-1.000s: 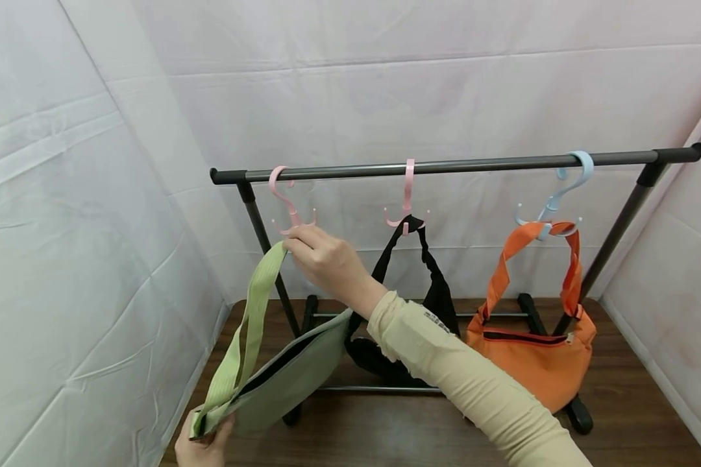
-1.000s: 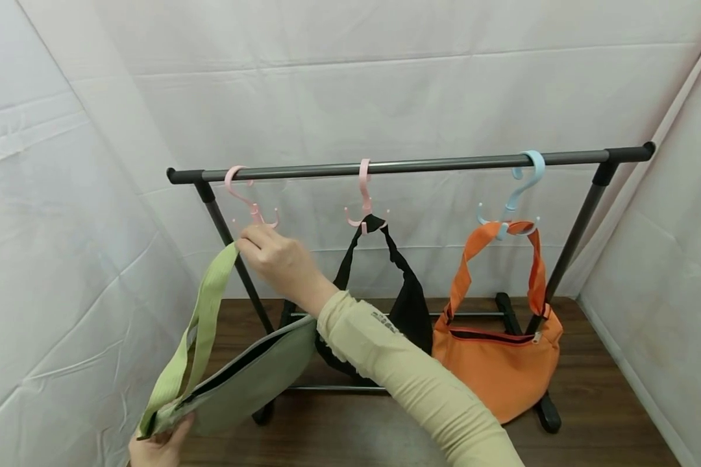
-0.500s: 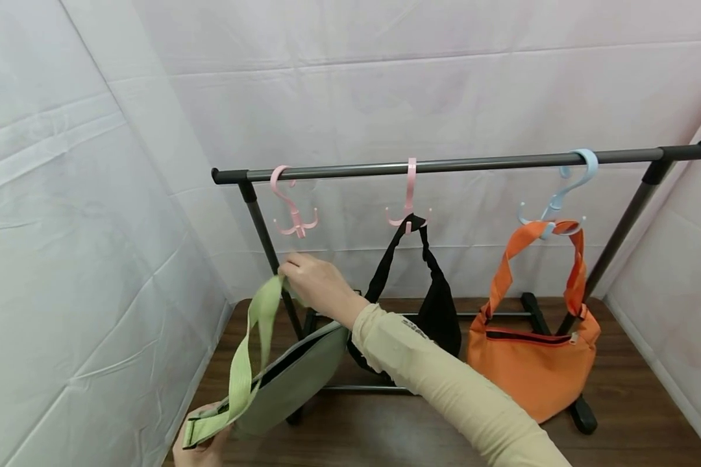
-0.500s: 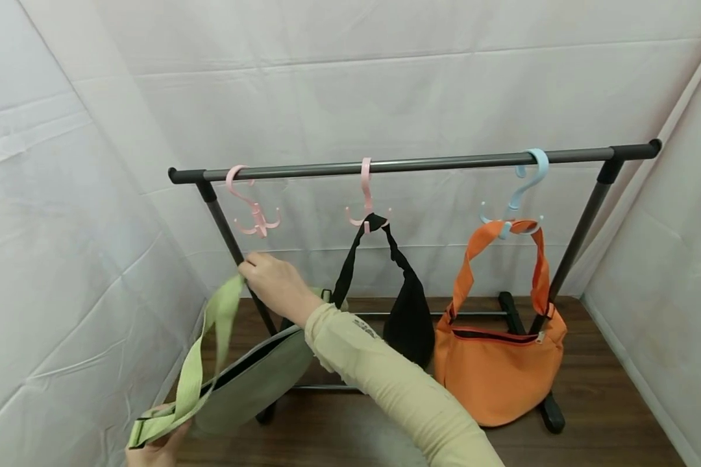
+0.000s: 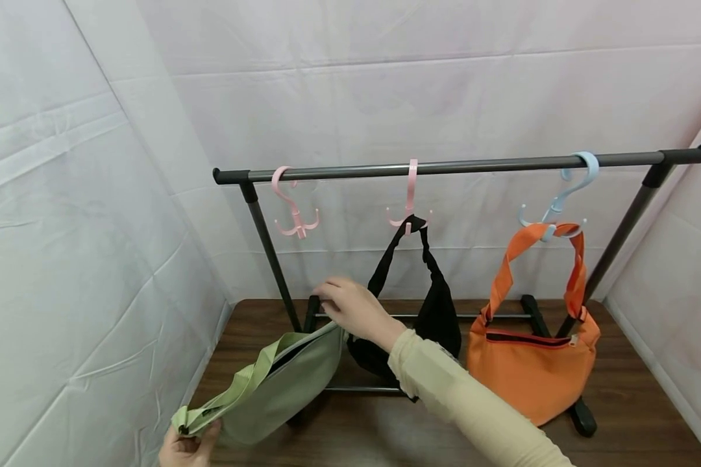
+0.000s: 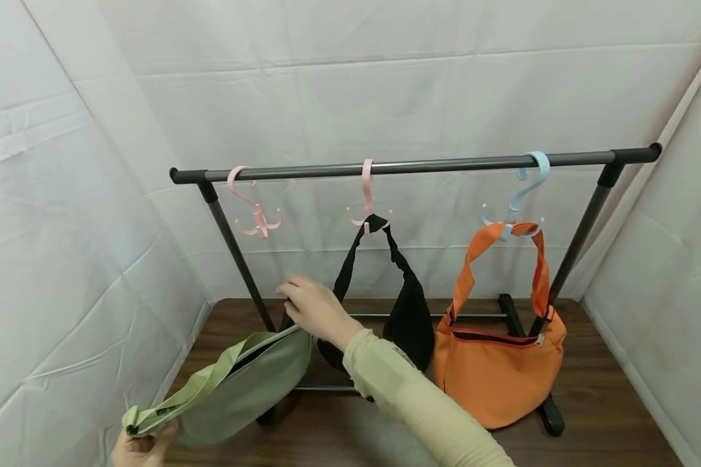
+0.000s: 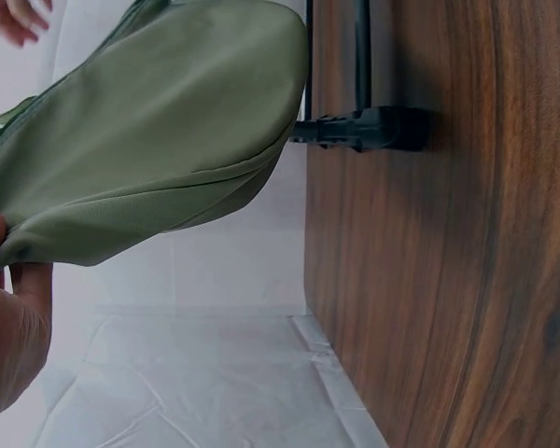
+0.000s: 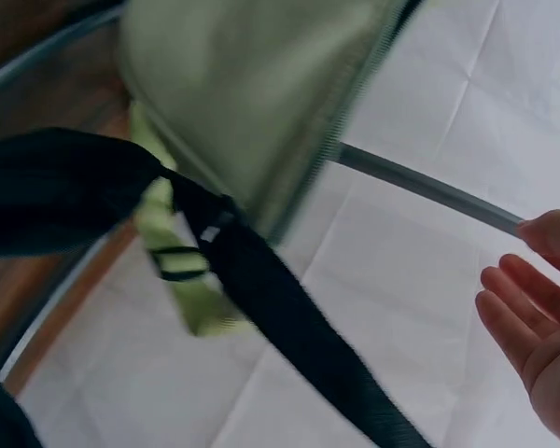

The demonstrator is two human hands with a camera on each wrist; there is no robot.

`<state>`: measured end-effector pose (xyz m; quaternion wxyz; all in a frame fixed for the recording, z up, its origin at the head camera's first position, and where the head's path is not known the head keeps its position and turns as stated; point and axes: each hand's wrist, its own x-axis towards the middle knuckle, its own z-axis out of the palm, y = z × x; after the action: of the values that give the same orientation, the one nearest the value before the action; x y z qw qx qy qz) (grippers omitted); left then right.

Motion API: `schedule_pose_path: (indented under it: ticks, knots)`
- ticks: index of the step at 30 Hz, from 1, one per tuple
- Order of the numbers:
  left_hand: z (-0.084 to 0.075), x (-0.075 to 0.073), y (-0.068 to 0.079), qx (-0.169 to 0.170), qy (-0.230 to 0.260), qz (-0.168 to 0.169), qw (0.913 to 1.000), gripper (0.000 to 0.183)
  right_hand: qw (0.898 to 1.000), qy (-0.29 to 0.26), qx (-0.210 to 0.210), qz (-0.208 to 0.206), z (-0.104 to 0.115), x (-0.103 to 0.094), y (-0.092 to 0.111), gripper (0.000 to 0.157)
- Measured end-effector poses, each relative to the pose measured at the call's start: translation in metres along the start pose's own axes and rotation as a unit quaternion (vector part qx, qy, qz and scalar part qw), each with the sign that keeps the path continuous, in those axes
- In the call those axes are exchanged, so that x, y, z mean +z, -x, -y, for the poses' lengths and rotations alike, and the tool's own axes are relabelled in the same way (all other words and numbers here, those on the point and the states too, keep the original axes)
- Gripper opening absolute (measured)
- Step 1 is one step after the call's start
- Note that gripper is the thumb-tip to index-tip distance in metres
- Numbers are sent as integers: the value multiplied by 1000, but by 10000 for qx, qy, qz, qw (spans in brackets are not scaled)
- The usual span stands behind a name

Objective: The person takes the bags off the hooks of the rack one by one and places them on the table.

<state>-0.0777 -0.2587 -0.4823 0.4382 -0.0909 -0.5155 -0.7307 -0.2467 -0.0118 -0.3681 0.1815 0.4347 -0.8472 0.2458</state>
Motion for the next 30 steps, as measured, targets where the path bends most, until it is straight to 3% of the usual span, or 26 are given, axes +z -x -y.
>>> schedule_pose_path:
  ticks: [3, 6, 9, 12, 16, 19, 23, 26, 30]
  knots:
    - [-4, 1, -5, 46, -7, -134, 9999, 53, 9991, -314, 141, -254, -3, 4, 17, 21]
    - [-8, 3, -12, 133, 213, 45, 9997, 53, 9951, -750, 344, -540, -10, 9, 34, 21]
    - [-15, 5, -18, 112, 219, 118, 9996, 53, 9873, -1238, 654, -747, -16, 14, 49, 19]
    - [-22, 9, -22, 88, 206, -24, 9997, 50, 9769, -1675, 1007, -870, -21, 22, 61, 16]
    - [-30, 12, -25, 91, 11, -359, 9993, 49, 9575, -2267, 1535, -905, -24, 34, 75, 15]
    - [-36, 12, -27, 61, -104, -508, 9986, 47, 9348, -2803, 2029, -797, -24, 42, 80, 18]
    - [-42, 8, -33, 203, 197, -198, 9994, 40, 9018, -3456, 2489, -733, -15, 38, 79, 24]
    - [-45, 9, -36, 276, 410, -73, 9988, 37, 8895, -3672, 2608, -771, -5, 29, 75, 28]
    - [-44, 16, -36, 395, 793, -89, 9960, 33, 8808, -3827, 2655, -856, 4, 21, 70, 32]
